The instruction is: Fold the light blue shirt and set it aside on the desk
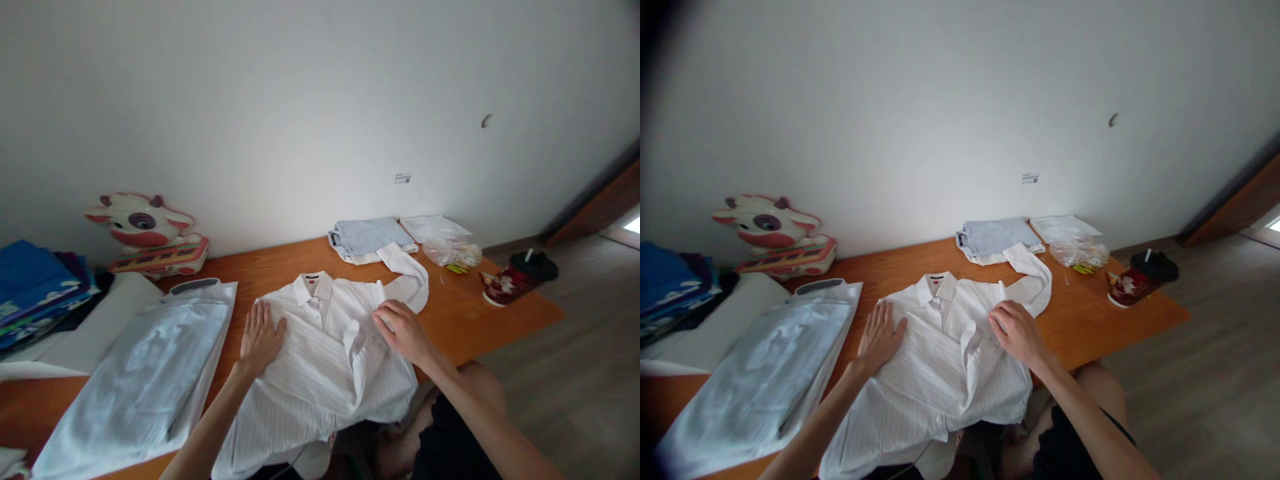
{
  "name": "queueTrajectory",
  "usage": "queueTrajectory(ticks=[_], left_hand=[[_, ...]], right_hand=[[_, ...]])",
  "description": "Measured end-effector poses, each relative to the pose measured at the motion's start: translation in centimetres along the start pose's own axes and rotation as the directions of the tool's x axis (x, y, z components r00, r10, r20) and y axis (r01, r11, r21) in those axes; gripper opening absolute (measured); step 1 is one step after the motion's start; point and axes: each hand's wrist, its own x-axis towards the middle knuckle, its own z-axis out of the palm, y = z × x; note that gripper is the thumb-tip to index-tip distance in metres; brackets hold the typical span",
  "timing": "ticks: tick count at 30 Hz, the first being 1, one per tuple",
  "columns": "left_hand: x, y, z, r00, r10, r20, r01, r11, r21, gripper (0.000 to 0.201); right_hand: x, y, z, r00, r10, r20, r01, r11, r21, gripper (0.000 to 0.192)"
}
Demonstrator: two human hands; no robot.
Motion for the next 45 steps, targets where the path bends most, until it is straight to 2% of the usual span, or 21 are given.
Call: queueTrajectory(ticks=[1, 3, 7, 9, 12, 16, 18, 20, 22, 23, 25, 27, 29, 30, 32, 34, 35, 38, 41, 45], left_hand=[[-0.1, 0.1, 0.2, 1.0, 0.002, -0.007, -0.002, 1.0, -0.005, 0.082], [-0.2, -0.1, 0.5, 1.0, 0.015, -0.005, -0.015, 1.0, -0.012, 0.084], [0.2, -1.4, 1.0, 1.0, -0.015, -0.015, 0.015, 1.0, -0.02, 0.085], [0.8, -1.6, 1.0, 0.999, -0.026, -0.02, 0.025, 0.999, -0.022, 0.085], [1.9, -1.3, 0.9, 0.999, -0.041, -0.016, 0.041, 0.999, -0.03, 0.088], [2.4, -0.6, 0.6, 0.997, -0.053, -0.046, 0.05, 0.996, -0.071, 0.085], [2.2, -0.5, 0.5, 0.998, -0.011, -0.064, 0.006, 0.996, -0.084, 0.081], [1.9, -0.5, 0.5, 0.998, 0.036, -0.054, -0.04, 0.996, -0.085, 0.078], [1.7, -0.6, 0.5, 0.998, 0.059, -0.024, -0.06, 0.995, -0.08, 0.079], [1.7, -0.6, 0.5, 0.998, 0.059, -0.014, -0.06, 0.995, -0.076, 0.08], [1.7, -0.7, 0.5, 0.998, 0.058, -0.005, -0.058, 0.995, -0.076, 0.082], [1.7, -0.7, 0.4, 0.998, 0.057, -0.005, -0.058, 0.994, -0.09, 0.081], [1.7, -0.7, 0.3, 0.999, 0.054, -0.005, -0.054, 0.993, -0.107, 0.08], [1.7, -0.7, 0.3, 0.999, 0.053, -0.007, -0.053, 0.992, -0.114, 0.08], [1.7, -0.7, 0.2, 0.999, 0.047, -0.013, -0.048, 0.991, -0.127, 0.079], [1.7, -0.7, 0.3, 0.999, 0.043, -0.014, -0.044, 0.989, -0.14, 0.079], [1.7, -0.6, 0.3, 0.999, 0.041, -0.009, -0.042, 0.988, -0.149, 0.078], [1.7, -0.3, 0.3, 0.999, 0.033, 0.021, -0.028, 0.982, -0.187, 0.08], [2.1, -0.2, -0.2, 0.998, 0.006, 0.056, 0.011, 0.958, -0.288, 0.084], [2.8, -1.7, -2.6, 0.99, -0.058, 0.13, 0.118, 0.846, -0.519, 0.072]], right_hand=[[1.6, 0.9, 0.7, 1.0, -0.007, 0.006, 0.007, 1.0, -0.017, 0.036], [3.2, 3.2, 2.6, 0.999, 0.027, 0.032, -0.024, 0.996, -0.083, 0.042], [2.0, 8.4, 6.1, 0.99, 0.115, 0.087, -0.089, 0.961, -0.261, 0.055], [1.9, 10.1, 6.8, 0.99, 0.107, 0.086, -0.077, 0.952, -0.295, 0.059], [3.8, 11.1, 6.6, 0.99, 0.1, 0.1, -0.065, 0.95, -0.306, 0.059], [5.6, 9.4, 5.2, 0.996, 0.057, 0.068, -0.037, 0.964, -0.262, 0.048], [4.8, 7.3, 4.9, 0.999, -0.001, 0.043, 0.01, 0.977, -0.211, 0.043], [3.2, 4.8, 5.2, 0.998, -0.017, 0.058, 0.026, 0.988, -0.15, 0.048], [1.8, 2.7, 6.0, 0.995, 0.046, 0.09, -0.036, 0.993, -0.108, 0.065], [1.3, 1.9, 6.4, 0.99, 0.086, 0.11, -0.076, 0.993, -0.093, 0.067], [0.6, 0.8, 6.7, 0.979, 0.148, 0.138, -0.144, 0.989, -0.037, 0.046], [-0.3, 0.4, 6.0, 0.973, 0.177, 0.145, -0.194, 0.975, 0.109, 0.023], [-2.3, 0.6, 4.5, 0.967, 0.229, 0.113, -0.254, 0.906, 0.338, 0.024], [-3.9, 0.8, 3.6, 0.957, 0.277, 0.09, -0.287, 0.84, 0.461, 0.028], [-8.2, 1.2, 2.2, 0.898, 0.44, 0.031, -0.343, 0.654, 0.674, 0.038], [-13.2, 1.3, 1.9, 0.767, 0.642, -0.007, -0.37, 0.451, 0.812, 0.05], [-15.6, 1.1, 2.3, 0.713, 0.701, 0.017, -0.385, 0.371, 0.845, 0.053], [-20.9, -0.2, 4.6, 0.617, 0.768, 0.171, -0.484, 0.2, 0.852, 0.049], [-22.4, -1.9, 6.6, 0.553, 0.793, 0.254, -0.567, 0.136, 0.812, 0.046], [-20.6, -2.7, 6.5, 0.536, 0.813, 0.229, -0.593, 0.169, 0.787, 0.052]])
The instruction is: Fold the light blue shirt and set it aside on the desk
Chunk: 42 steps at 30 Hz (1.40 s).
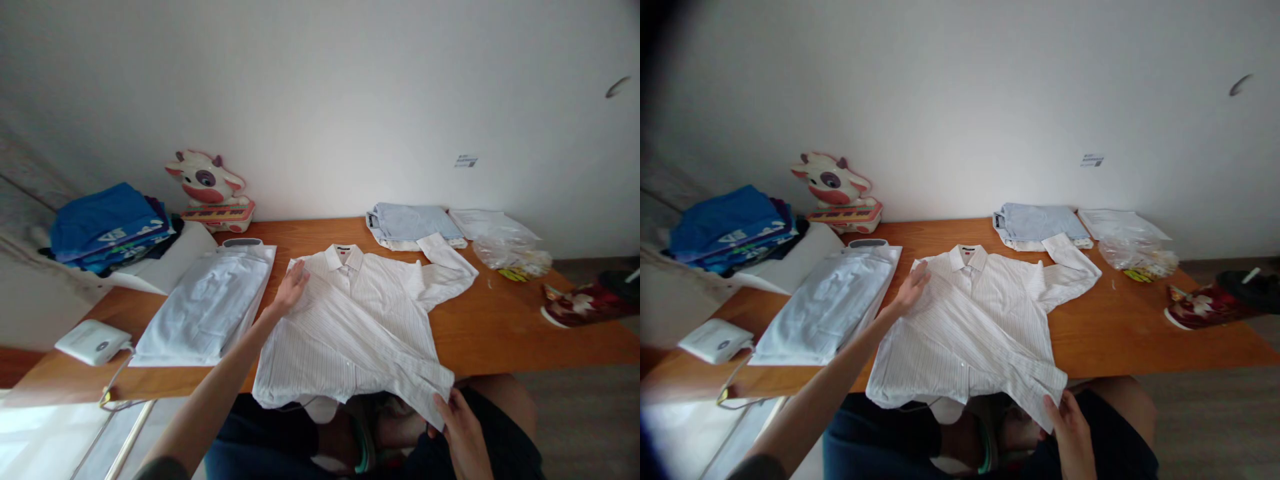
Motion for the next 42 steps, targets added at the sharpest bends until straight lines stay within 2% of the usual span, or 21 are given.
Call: queueTrajectory(ticks=[3, 6, 8, 11, 13, 15, 18, 21, 24, 27, 30, 32, 33, 34, 35, 36, 38, 39, 40, 41, 42], left_hand=[[-1.2, -0.3, -3.1, 0.999, 0.022, -0.023, -0.024, 0.994, -0.105, 0.064], [-4.7, -0.4, -5.0, 0.996, 0.044, -0.075, -0.051, 0.995, -0.09, 0.056], [-7.7, -0.3, -5.1, 0.995, 0.063, -0.071, -0.062, 0.998, 0.023, 0.055], [-12.0, -0.4, -4.6, 0.99, 0.137, 0.031, -0.141, 0.968, 0.209, 0.065], [-13.8, -0.6, -4.5, 0.981, 0.158, 0.113, -0.185, 0.936, 0.3, 0.067], [-14.4, -0.9, -5.0, 0.973, 0.157, 0.17, -0.209, 0.912, 0.352, 0.068], [-13.1, -0.8, -6.2, 0.959, 0.179, 0.219, -0.25, 0.9, 0.358, 0.063], [-9.8, 0.1, -6.1, 0.974, 0.174, 0.142, -0.214, 0.912, 0.351, 0.051], [-5.8, 0.8, -4.0, 0.994, 0.102, 0.034, -0.107, 0.918, 0.382, 0.056], [-2.8, 0.6, -1.2, 0.996, 0.084, 0.042, -0.094, 0.903, 0.42, 0.067], [-1.5, -0.2, 0.3, 0.994, 0.092, 0.054, -0.106, 0.92, 0.377, 0.071], [-1.3, -0.5, 0.3, 0.997, 0.075, 0.025, -0.079, 0.967, 0.244, 0.07], [-1.4, -0.6, 0.0, 0.998, 0.057, -0.003, -0.056, 0.985, 0.162, 0.067], [-1.6, -0.6, -0.5, 0.999, 0.031, -0.035, -0.028, 0.996, 0.086, 0.062], [-1.9, -0.6, -1.0, 0.997, 0.0, -0.072, 0.002, 1.0, 0.028, 0.056], [-2.3, -0.7, -1.6, 0.994, -0.031, -0.106, 0.03, 1.0, -0.009, 0.053], [-3.4, -0.8, -2.9, 0.985, -0.077, -0.152, 0.074, 0.997, -0.024, 0.058], [-4.0, -0.9, -3.6, 0.983, -0.099, -0.157, 0.094, 0.995, -0.038, 0.062], [-4.6, -1.0, -4.1, 0.982, -0.123, -0.146, 0.115, 0.992, -0.061, 0.064], [-5.1, -1.1, -4.6, 0.981, -0.149, -0.125, 0.138, 0.986, -0.088, 0.064], [-5.4, -1.2, -5.0, 0.98, -0.172, -0.099, 0.161, 0.981, -0.112, 0.061]], right_hand=[[1.5, -1.7, -0.4, 0.997, -0.062, -0.055, 0.065, 0.996, 0.056, 0.055], [3.3, -2.7, -1.4, 0.99, -0.117, -0.073, 0.125, 0.987, 0.104, 0.057], [4.2, -3.0, -1.8, 0.991, -0.117, -0.067, 0.124, 0.986, 0.107, 0.056], [4.7, -3.2, -1.5, 0.992, -0.108, -0.072, 0.113, 0.991, 0.07, 0.058], [4.6, -3.4, -1.0, 0.99, -0.116, -0.083, 0.118, 0.993, 0.013, 0.061], [4.2, -3.7, -0.6, 0.987, -0.132, -0.094, 0.127, 0.99, -0.054, 0.063], [3.7, -4.1, -0.4, 0.984, -0.14, -0.113, 0.123, 0.982, -0.142, 0.066], [3.2, -4.0, -0.5, 0.981, -0.153, -0.121, 0.122, 0.965, -0.233, 0.067], [3.1, -3.3, -0.7, 0.976, -0.19, -0.104, 0.151, 0.941, -0.304, 0.064], [3.3, -3.2, -1.2, 0.963, -0.248, -0.11, 0.199, 0.921, -0.336, 0.065], [2.2, -5.1, -0.6, 0.916, -0.378, -0.133, 0.296, 0.863, -0.408, 0.059], [-0.1, -7.4, 1.3, 0.832, -0.551, -0.061, 0.46, 0.749, -0.477, 0.04], [-1.7, -8.6, 2.8, 0.764, -0.644, 0.041, 0.577, 0.652, -0.492, 0.029], [-3.6, -9.7, 4.7, 0.658, -0.731, 0.181, 0.713, 0.528, -0.461, 0.024], [-5.5, -10.5, 6.9, 0.532, -0.769, 0.354, 0.833, 0.402, -0.38, 0.031], [-7.5, -11.0, 9.2, 0.388, -0.767, 0.511, 0.919, 0.282, -0.274, 0.04], [-11.0, -10.9, 13.9, 0.08, -0.749, 0.658, 0.997, 0.047, -0.068, 0.045], [-12.4, -10.3, 16.1, -0.011, -0.739, 0.673, 1.0, -0.028, -0.014, 0.042], [-13.4, -9.3, 17.9, -0.07, -0.736, 0.674, 0.997, -0.078, 0.019, 0.037], [-14.1, -8.0, 19.5, -0.092, -0.725, 0.683, 0.995, -0.098, 0.03, 0.032], [-14.5, -6.6, 20.6, -0.092, -0.712, 0.696, 0.995, -0.097, 0.032, 0.027]])
